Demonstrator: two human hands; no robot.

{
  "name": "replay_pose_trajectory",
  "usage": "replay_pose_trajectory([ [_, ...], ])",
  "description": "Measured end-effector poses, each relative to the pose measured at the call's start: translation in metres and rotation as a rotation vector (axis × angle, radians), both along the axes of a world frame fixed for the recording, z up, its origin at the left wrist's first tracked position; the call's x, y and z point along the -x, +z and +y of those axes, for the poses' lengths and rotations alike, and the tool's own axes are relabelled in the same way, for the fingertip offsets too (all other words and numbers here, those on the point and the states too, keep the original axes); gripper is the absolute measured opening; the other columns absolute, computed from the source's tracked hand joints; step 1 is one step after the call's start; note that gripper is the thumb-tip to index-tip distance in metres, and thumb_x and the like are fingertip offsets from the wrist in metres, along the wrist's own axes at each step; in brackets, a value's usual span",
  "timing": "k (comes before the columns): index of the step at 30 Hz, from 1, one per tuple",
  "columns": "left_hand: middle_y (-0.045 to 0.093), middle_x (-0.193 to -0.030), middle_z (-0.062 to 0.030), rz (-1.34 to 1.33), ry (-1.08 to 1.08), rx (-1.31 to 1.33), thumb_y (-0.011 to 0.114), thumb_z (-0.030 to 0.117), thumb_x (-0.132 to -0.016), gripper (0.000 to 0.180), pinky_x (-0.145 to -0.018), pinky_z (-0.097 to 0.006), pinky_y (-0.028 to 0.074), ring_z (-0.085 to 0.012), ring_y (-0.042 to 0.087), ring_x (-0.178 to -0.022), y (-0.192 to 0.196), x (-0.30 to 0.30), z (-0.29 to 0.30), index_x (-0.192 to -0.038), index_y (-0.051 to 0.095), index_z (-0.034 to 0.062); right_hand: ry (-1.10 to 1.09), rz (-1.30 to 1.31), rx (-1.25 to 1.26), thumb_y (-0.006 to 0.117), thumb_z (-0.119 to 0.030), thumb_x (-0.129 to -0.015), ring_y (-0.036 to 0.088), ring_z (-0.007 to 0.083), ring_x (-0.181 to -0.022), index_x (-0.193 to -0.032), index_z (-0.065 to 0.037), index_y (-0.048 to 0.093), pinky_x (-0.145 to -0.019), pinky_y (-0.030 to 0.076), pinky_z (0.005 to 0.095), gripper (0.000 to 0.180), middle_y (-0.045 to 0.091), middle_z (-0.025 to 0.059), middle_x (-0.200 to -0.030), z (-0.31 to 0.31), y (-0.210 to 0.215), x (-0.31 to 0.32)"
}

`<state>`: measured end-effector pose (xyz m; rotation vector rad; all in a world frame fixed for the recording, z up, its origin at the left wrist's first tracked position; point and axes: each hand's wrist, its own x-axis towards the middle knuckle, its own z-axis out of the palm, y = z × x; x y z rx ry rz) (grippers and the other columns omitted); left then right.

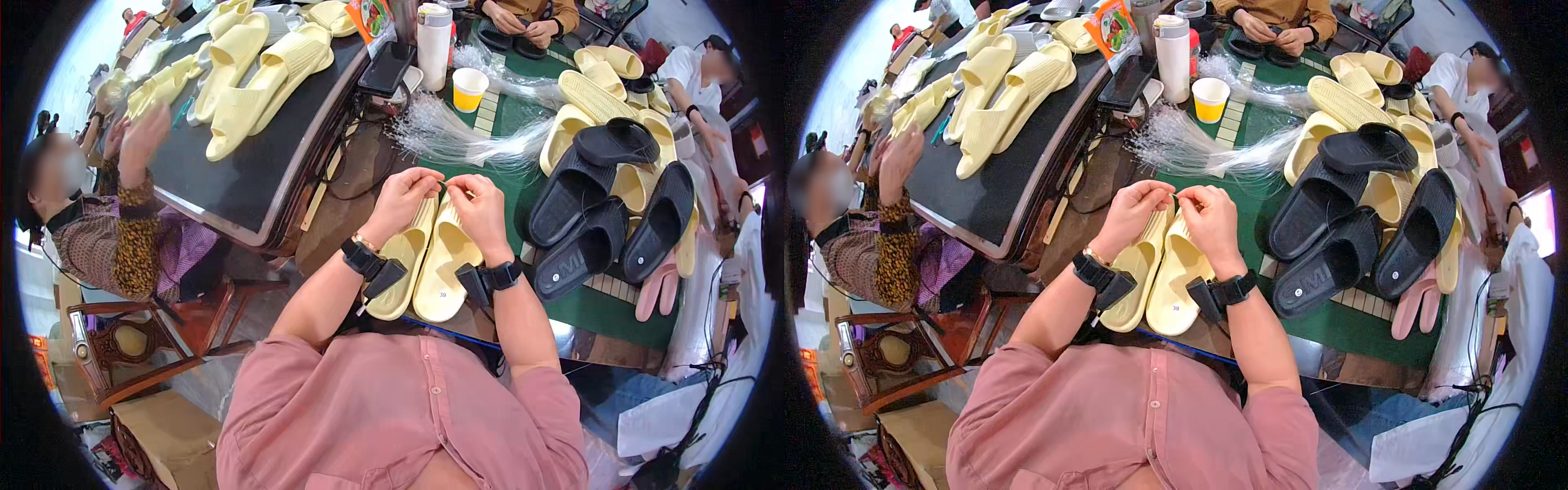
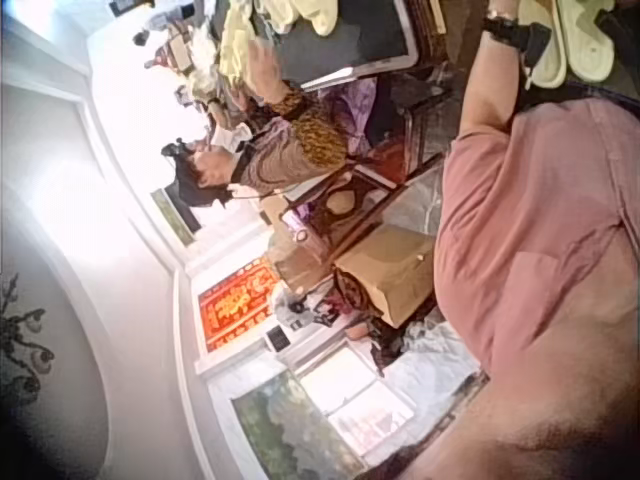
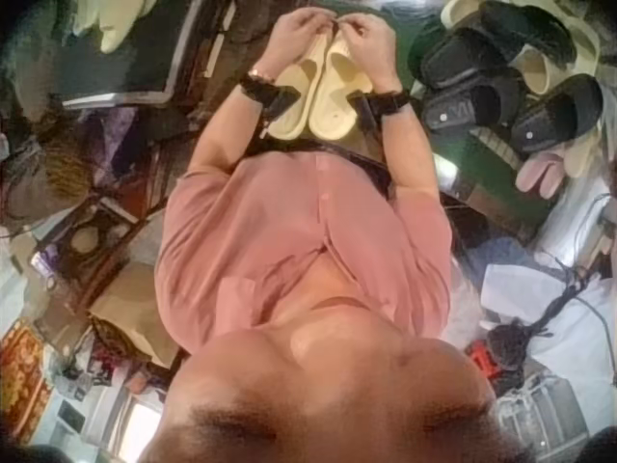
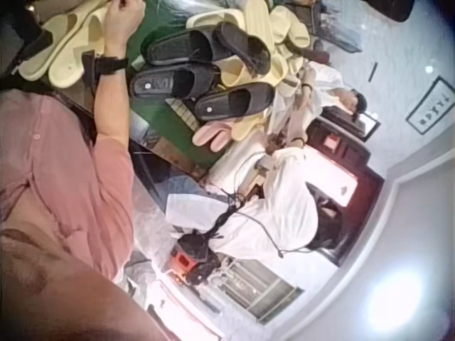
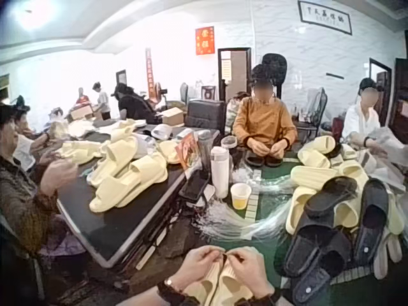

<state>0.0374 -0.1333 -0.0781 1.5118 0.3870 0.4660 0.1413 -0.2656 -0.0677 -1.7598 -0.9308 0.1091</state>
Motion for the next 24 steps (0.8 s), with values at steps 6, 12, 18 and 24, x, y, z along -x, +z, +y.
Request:
replay_pose_trajectory([
  [6, 0.068, -0.088, -0.0023, 0.008, -0.027, 0.017, 0.054, 0.012, -0.099, 0.021, -0.072, -0.022, 0.050, -0.0062, 0.060, -0.079, 0.001, 0.003, 0.000, -0.108, 0.067, -0.0029, -0.002, -0.041, 0.029, 0.066, -0.011, -0.081, 0.060, 0.0274, -0.075, -0.084, -0.004, 0.070, -0.068, 0.049, 0.0373, 0.009, 0.064, 0.0106, -0.076, -0.001, 0.000, 0.001],
  [12, 0.068, -0.088, -0.0030, 0.043, -0.041, -0.078, 0.054, 0.013, -0.100, 0.022, -0.073, -0.022, 0.051, -0.0064, 0.060, -0.078, 0.005, 0.002, 0.000, -0.110, 0.067, -0.0018, -0.004, -0.063, 0.016, 0.067, -0.011, -0.081, 0.060, 0.0278, -0.076, -0.084, -0.004, 0.070, -0.069, 0.048, 0.0380, 0.008, 0.064, 0.0102, -0.077, 0.001, 0.000, 0.001],
  [18, 0.068, -0.085, -0.0045, -0.016, 0.038, -0.063, 0.056, 0.011, -0.098, 0.016, -0.072, -0.023, 0.052, -0.0077, 0.062, -0.078, -0.004, -0.004, 0.003, -0.101, 0.063, -0.0025, 0.009, -0.058, 0.026, 0.066, -0.011, -0.081, 0.060, 0.0279, -0.076, -0.084, -0.005, 0.070, -0.069, 0.049, 0.0376, 0.008, 0.064, 0.0102, -0.078, 0.004, 0.000, -0.002],
  [24, 0.068, -0.082, -0.0067, 0.032, 0.091, -0.299, 0.059, 0.012, -0.095, 0.016, -0.069, -0.026, 0.052, -0.0100, 0.064, -0.078, 0.005, -0.001, -0.008, -0.099, 0.061, -0.0025, -0.008, -0.094, 0.019, 0.066, -0.009, -0.081, 0.061, 0.0288, -0.075, -0.082, -0.004, 0.070, -0.068, 0.050, 0.0370, 0.006, 0.065, 0.0109, -0.077, 0.001, 0.001, -0.001],
])
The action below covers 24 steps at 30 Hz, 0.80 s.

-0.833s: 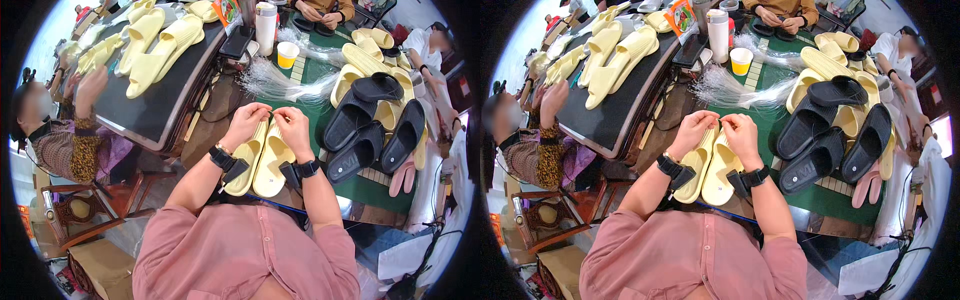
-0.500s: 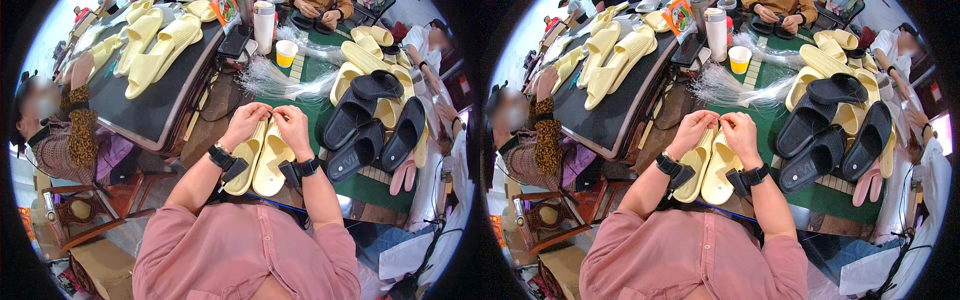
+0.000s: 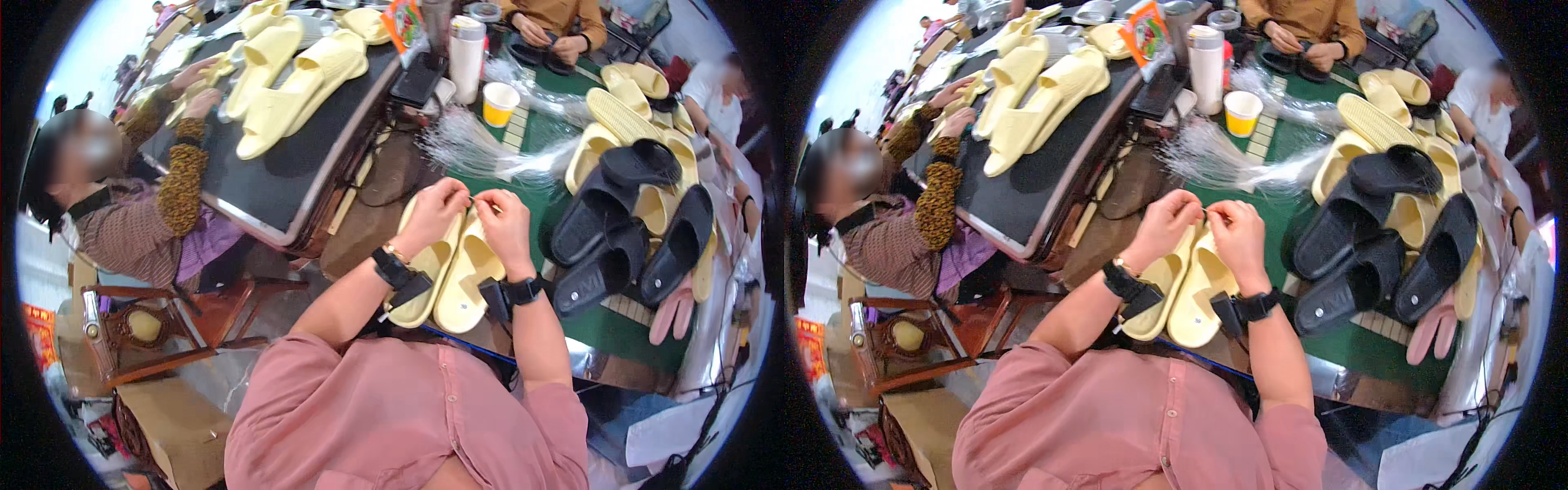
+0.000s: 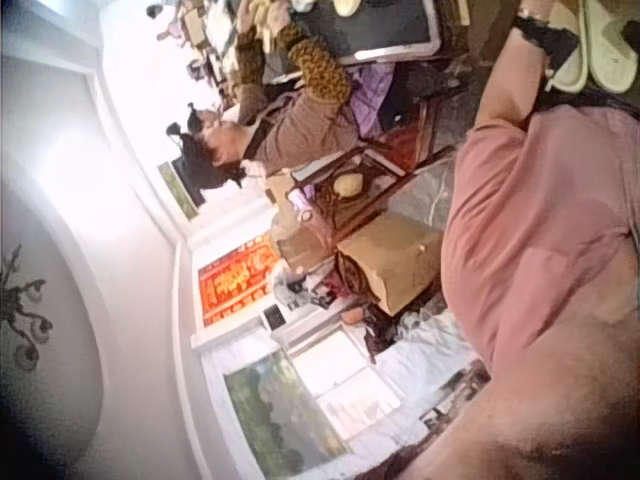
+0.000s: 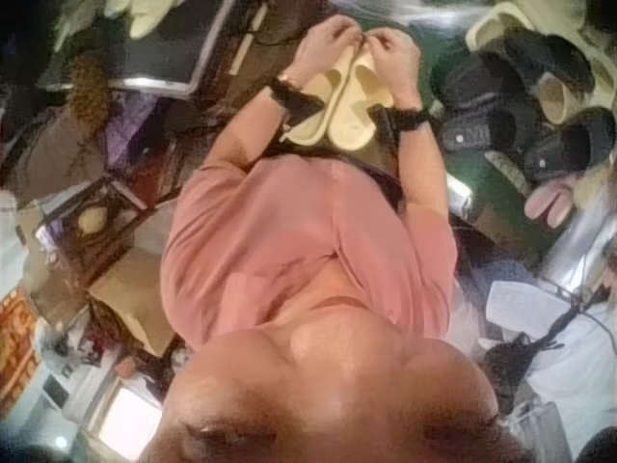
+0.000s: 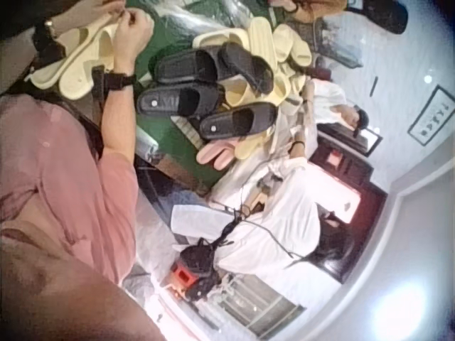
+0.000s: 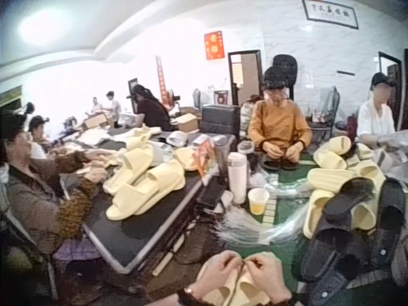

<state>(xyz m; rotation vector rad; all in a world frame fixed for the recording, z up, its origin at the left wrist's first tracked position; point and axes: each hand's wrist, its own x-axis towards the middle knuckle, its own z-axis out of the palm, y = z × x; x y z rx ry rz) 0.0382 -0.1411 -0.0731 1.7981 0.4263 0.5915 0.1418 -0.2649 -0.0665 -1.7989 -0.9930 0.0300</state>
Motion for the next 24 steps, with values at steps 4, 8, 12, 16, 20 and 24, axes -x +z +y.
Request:
replay_pose_trajectory([
  [4, 0.068, -0.080, -0.0080, -0.020, -0.001, -0.068, 0.059, 0.012, -0.094, 0.015, -0.067, -0.026, 0.051, -0.0109, 0.064, -0.074, 0.001, -0.001, -0.003, -0.097, 0.062, -0.0023, 0.006, 0.000, 0.005, 0.067, -0.007, -0.079, 0.060, 0.0278, -0.073, -0.081, -0.003, 0.069, -0.066, 0.049, 0.0363, 0.005, 0.064, 0.0106, -0.075, -0.002, 0.003, 0.002],
  [8, 0.065, -0.079, -0.0066, -0.025, -0.011, -0.065, 0.058, 0.009, -0.094, 0.012, -0.066, -0.026, 0.050, -0.0108, 0.061, -0.074, -0.001, 0.001, -0.001, -0.094, 0.060, -0.0027, 0.010, 0.019, -0.006, 0.067, -0.006, -0.078, 0.059, 0.0276, -0.071, -0.080, -0.001, 0.069, -0.065, 0.047, 0.0366, 0.005, 0.062, 0.0107, -0.072, 0.001, 0.004, 0.004],
  [12, 0.065, -0.079, -0.0103, -0.025, 0.008, -0.110, 0.059, 0.010, -0.092, 0.011, -0.066, -0.030, 0.049, -0.0171, 0.062, -0.071, 0.000, 0.001, -0.002, -0.094, 0.061, -0.0013, 0.019, 0.013, -0.017, 0.067, -0.005, -0.078, 0.060, 0.0285, -0.072, -0.079, -0.001, 0.069, -0.066, 0.047, 0.0369, 0.004, 0.064, 0.0118, -0.074, 0.002, 0.004, 0.003],
  [16, 0.064, -0.076, -0.0116, -0.060, 0.022, -0.104, 0.059, 0.009, -0.092, 0.010, -0.065, -0.032, 0.049, -0.0203, 0.062, -0.070, -0.007, -0.002, -0.002, -0.092, 0.061, -0.0004, 0.019, 0.038, -0.004, 0.066, -0.003, -0.078, 0.061, 0.0284, -0.073, -0.078, 0.000, 0.068, -0.066, 0.048, 0.0368, 0.005, 0.065, 0.0121, -0.075, 0.002, 0.010, 0.005],
  [20, 0.064, -0.077, -0.0154, -0.045, 0.012, -0.147, 0.060, 0.013, -0.091, 0.014, -0.065, -0.034, 0.050, -0.0245, 0.064, -0.070, -0.003, 0.000, -0.002, -0.093, 0.062, -0.0007, 0.033, 0.067, -0.002, 0.065, -0.003, -0.078, 0.062, 0.0273, -0.074, -0.079, 0.001, 0.068, -0.066, 0.048, 0.0366, 0.005, 0.066, 0.0116, -0.076, 0.000, 0.013, 0.005],
  [24, 0.065, -0.076, -0.0118, -0.077, -0.014, -0.133, 0.062, 0.010, -0.091, 0.012, -0.065, -0.031, 0.051, -0.0170, 0.063, -0.070, -0.006, -0.001, -0.003, -0.094, 0.063, -0.0018, 0.018, 0.047, 0.032, 0.065, -0.002, -0.078, 0.063, 0.0280, -0.074, -0.081, 0.001, 0.069, -0.067, 0.049, 0.0362, 0.006, 0.066, 0.0123, -0.077, 0.000, 0.009, 0.003],
])
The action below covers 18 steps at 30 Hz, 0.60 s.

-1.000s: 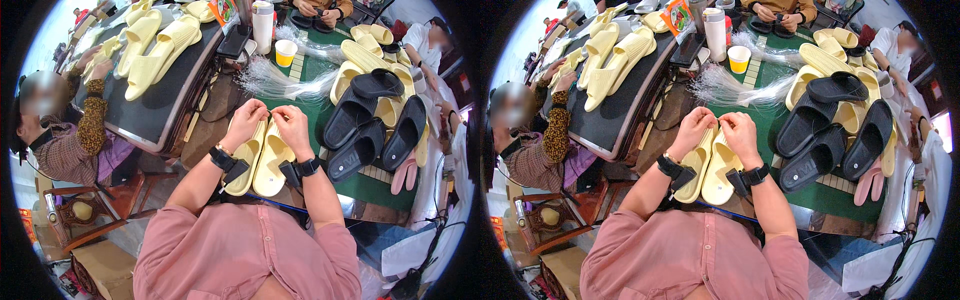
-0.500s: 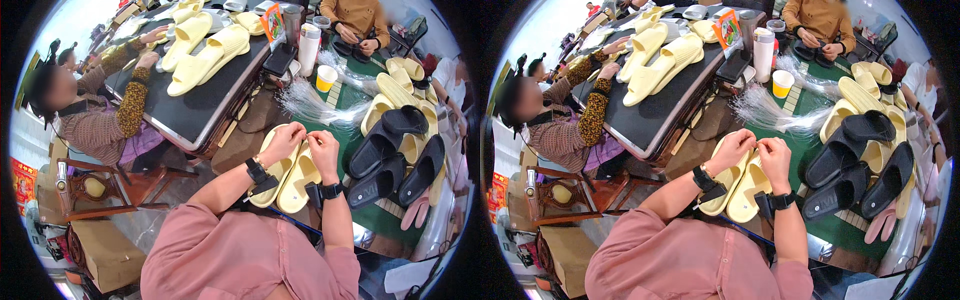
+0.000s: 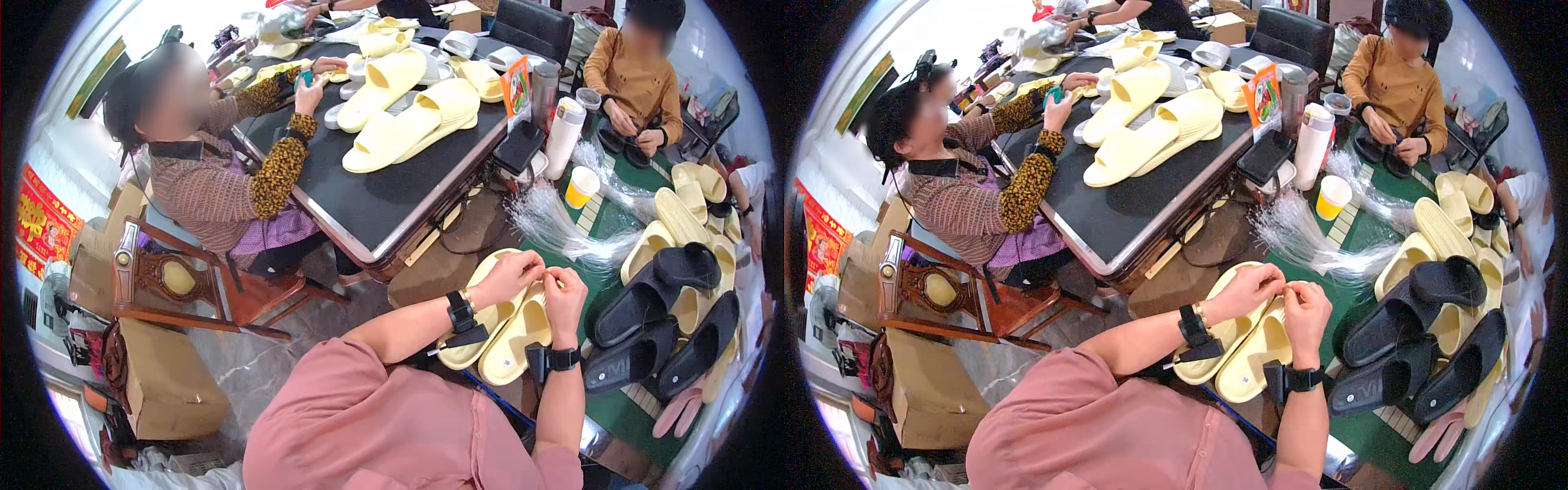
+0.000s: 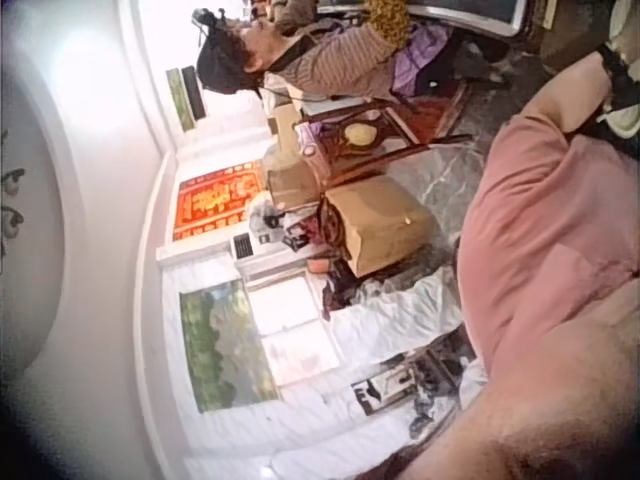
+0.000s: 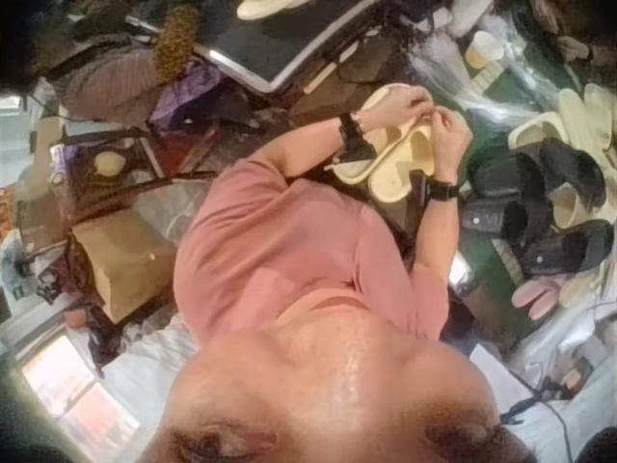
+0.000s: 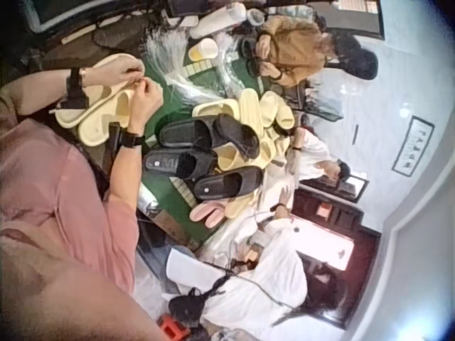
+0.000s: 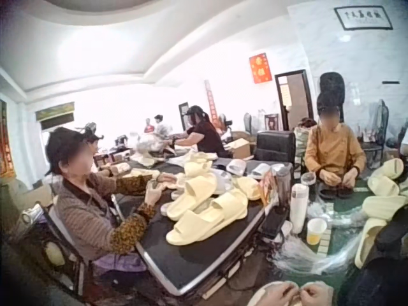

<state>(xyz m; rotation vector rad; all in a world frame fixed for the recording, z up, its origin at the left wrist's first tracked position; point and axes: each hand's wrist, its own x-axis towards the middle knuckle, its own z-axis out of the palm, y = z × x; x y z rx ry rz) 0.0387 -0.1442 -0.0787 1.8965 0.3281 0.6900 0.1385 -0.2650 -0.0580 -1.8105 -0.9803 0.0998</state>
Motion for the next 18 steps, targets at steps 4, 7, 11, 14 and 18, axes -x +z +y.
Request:
replay_pose_trajectory([
  [4, 0.066, -0.077, -0.0122, 0.023, 0.010, 0.001, 0.063, 0.011, -0.091, 0.013, -0.065, -0.030, 0.051, -0.0174, 0.064, -0.070, 0.002, 0.002, -0.001, -0.095, 0.064, -0.0013, 0.015, 0.003, -0.016, 0.065, 0.000, -0.077, 0.063, 0.0276, -0.073, -0.082, 0.003, 0.068, -0.066, 0.049, 0.0357, 0.007, 0.066, 0.0134, -0.078, 0.000, -0.003, -0.001],
  [7, 0.067, -0.078, -0.0124, 0.018, 0.026, -0.029, 0.063, 0.011, -0.090, 0.013, -0.065, -0.030, 0.051, -0.0177, 0.064, -0.070, 0.002, 0.002, -0.003, -0.095, 0.064, -0.0012, 0.016, -0.012, -0.023, 0.064, 0.000, -0.077, 0.063, 0.0273, -0.071, -0.082, 0.004, 0.068, -0.066, 0.049, 0.0356, 0.007, 0.066, 0.0135, -0.077, -0.001, -0.003, -0.001],
  [11, 0.067, -0.078, -0.0132, 0.045, 0.012, -0.023, 0.064, 0.012, -0.090, 0.014, -0.065, -0.031, 0.051, -0.0185, 0.065, -0.070, 0.004, 0.003, -0.005, -0.094, 0.065, -0.0005, 0.020, 0.027, -0.029, 0.064, 0.000, -0.077, 0.063, 0.0272, -0.071, -0.082, 0.004, 0.068, -0.065, 0.049, 0.0355, 0.007, 0.066, 0.0137, -0.076, -0.003, -0.002, 0.001],
  [14, 0.067, -0.079, -0.0133, 0.073, 0.027, 0.022, 0.064, 0.014, -0.090, 0.014, -0.066, -0.033, 0.051, -0.0192, 0.064, -0.071, 0.003, 0.000, -0.010, -0.094, 0.065, 0.0005, 0.003, -0.025, -0.014, 0.064, -0.002, -0.077, 0.063, 0.0276, -0.069, -0.081, 0.002, 0.069, -0.065, 0.049, 0.0355, 0.007, 0.065, 0.0140, -0.075, -0.006, 0.000, 0.002],
  [18, 0.066, -0.079, -0.0109, 0.046, 0.032, 0.020, 0.063, 0.013, -0.091, 0.015, -0.066, -0.032, 0.050, -0.0164, 0.062, -0.072, -0.006, -0.001, 0.001, -0.094, 0.066, -0.0009, 0.007, -0.008, -0.021, 0.065, -0.007, -0.080, 0.065, 0.0288, -0.072, -0.084, 0.000, 0.071, -0.067, 0.051, 0.0352, 0.010, 0.066, 0.0154, -0.078, 0.003, -0.004, 0.000],
])
